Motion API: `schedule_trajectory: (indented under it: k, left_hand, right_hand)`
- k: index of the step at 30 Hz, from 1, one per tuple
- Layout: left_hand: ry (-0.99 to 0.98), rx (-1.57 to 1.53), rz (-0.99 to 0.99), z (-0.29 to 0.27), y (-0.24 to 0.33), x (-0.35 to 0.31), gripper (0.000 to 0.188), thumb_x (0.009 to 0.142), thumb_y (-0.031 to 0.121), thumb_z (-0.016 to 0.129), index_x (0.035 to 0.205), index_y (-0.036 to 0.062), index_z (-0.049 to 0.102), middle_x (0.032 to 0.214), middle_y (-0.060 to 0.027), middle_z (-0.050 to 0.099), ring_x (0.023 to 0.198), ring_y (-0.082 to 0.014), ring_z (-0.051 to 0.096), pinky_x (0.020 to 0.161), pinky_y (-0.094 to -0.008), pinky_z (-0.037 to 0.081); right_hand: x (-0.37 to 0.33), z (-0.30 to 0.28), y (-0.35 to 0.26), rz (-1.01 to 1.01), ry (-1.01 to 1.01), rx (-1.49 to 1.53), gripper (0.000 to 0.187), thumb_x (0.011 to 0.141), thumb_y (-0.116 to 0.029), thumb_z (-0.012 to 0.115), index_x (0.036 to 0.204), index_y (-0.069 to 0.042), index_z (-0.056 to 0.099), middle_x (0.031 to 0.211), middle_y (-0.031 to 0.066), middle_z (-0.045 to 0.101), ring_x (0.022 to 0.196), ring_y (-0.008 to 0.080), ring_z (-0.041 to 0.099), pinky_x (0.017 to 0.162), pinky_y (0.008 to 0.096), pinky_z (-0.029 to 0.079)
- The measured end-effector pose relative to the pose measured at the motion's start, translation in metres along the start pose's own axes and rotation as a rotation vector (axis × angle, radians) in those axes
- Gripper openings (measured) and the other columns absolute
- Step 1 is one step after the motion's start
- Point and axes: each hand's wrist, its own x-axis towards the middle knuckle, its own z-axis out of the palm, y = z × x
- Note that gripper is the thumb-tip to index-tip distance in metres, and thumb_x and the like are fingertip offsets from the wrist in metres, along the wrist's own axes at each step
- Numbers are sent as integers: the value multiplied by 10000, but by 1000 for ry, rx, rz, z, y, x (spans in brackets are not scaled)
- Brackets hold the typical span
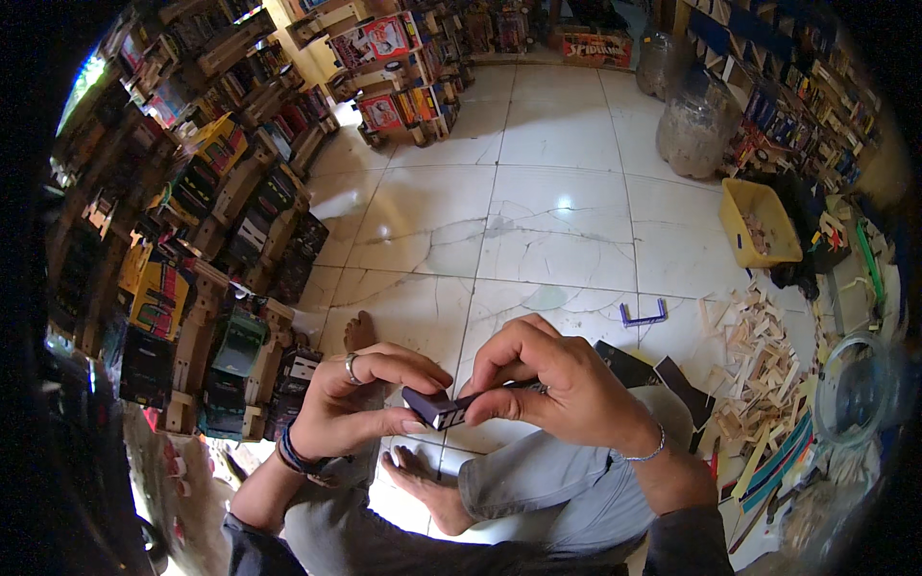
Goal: The person sits on the floor and uses scissors to cut a long strip of dark paper with white text. They repeatedly trim the edges and ends of the strip, then cut a larger sheet of dark paper into smaller pieces.
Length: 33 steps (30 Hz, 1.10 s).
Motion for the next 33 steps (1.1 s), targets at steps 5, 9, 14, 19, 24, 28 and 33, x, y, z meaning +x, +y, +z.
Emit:
schedule_trajectory:
  k: [5, 9, 14, 19, 24, 28, 33]
  left_hand:
    - [-58, -571, -416, 8, 3, -4, 581, 953, 292, 739, 1403, 1, 514, 1280, -152, 645, 1062, -264, 684, 961, -403, 530]
    - [11, -558, -564, 12, 7, -3, 559, 974, 287, 711, 1391, -1, 476, 1280, -130, 615, 1010, -240, 684, 887, -393, 581]
    - [208, -490, -417, 25, 8, 2, 395, 997, 68, 652, 1345, -25, 488, 1130, -128, 671, 987, -192, 700, 919, -343, 601]
    - [469, -478, -319, 34, 10, 9, 302, 964, 10, 678, 1225, -23, 529, 1151, -139, 674, 1059, -209, 689, 974, -360, 587]
    - [472, -352, -199, 41, 8, 12, 219, 951, -2, 681, 1106, 35, 531, 1179, -149, 646, 1135, -281, 678, 949, -359, 602]
    - [476, -311, -138, 47, 5, 11, 189, 944, -21, 681, 1072, 23, 549, 1186, -155, 646, 1075, -221, 680, 902, -327, 591]
    - [466, -182, -1, 49, 1, 9, 171, 923, -71, 698, 1040, -9, 590, 1221, -193, 667, 1121, -184, 652, 963, -313, 529]
  right_hand:
    - [-2, 0, -6, -347, 164, -407, 290, 793, -323, 821, 983, -168, 665, 905, -107, 754, 800, 28, 643, 978, 387, 381]
    - [-10, -3, -19, -439, 102, -711, 234, 802, -314, 821, 960, -209, 685, 1011, -128, 750, 874, 8, 629, 975, 410, 382]
    - [-10, 0, -23, -454, 201, -1017, 245, 790, -344, 833, 952, -231, 688, 1168, -67, 730, 983, 4, 625, 964, 409, 374]
    - [-12, 11, -27, -350, 519, -870, 374, 723, -366, 892, 995, -193, 704, 1084, 3, 731, 971, 103, 663, 929, 373, 386]
    - [-2, 21, -15, -99, 484, -293, 351, 732, -245, 900, 1002, -121, 712, 977, 9, 738, 903, 191, 669, 840, 331, 469]
    - [-3, 23, -9, -87, 484, -284, 266, 766, -172, 874, 975, -106, 724, 954, 16, 755, 882, 204, 684, 839, 333, 485]
    - [-4, 24, -8, -39, 458, -127, 159, 836, -94, 819, 965, -56, 735, 945, 45, 758, 879, 180, 707, 838, 311, 514]
